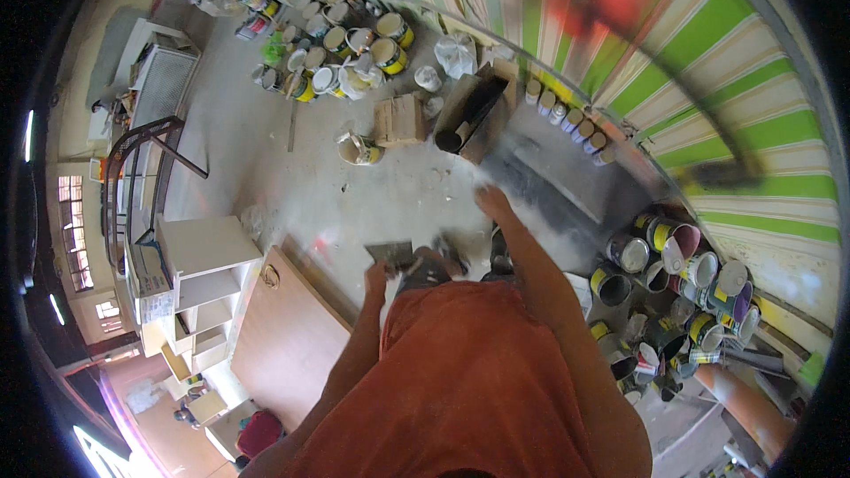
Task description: The recorder uses a piece of sandpaper to sand the edges and surface of a long white-painted wooden board in a workshop.
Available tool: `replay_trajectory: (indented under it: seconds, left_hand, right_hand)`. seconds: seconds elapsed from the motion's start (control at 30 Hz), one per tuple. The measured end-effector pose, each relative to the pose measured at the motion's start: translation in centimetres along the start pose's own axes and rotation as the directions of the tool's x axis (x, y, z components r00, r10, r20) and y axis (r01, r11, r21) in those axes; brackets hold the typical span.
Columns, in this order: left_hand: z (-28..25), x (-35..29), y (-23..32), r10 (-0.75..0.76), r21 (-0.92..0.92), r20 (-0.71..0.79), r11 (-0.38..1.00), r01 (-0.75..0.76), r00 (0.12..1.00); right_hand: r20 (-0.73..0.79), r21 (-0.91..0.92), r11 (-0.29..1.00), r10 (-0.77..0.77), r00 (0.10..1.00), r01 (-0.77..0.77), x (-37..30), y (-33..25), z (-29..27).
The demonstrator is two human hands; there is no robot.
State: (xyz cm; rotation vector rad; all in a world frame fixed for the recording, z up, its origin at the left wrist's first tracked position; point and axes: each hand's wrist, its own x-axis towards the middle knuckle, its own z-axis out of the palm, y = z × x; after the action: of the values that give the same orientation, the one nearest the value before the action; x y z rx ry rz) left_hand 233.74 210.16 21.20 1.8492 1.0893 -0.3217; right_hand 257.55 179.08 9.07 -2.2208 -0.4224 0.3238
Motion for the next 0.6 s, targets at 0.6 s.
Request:
replay_trajectory:
  seconds: [0.6]
  left_hand:
    - [-7.0, 32.1, 24.5, -0.007, 0.35, 0.584, 0.905, -0.244, 0.812]
  right_hand:
    - [0.221, -0.555, 0.757, 0.534, 0.816, -0.345, 24.8, 1.5, 8.0]
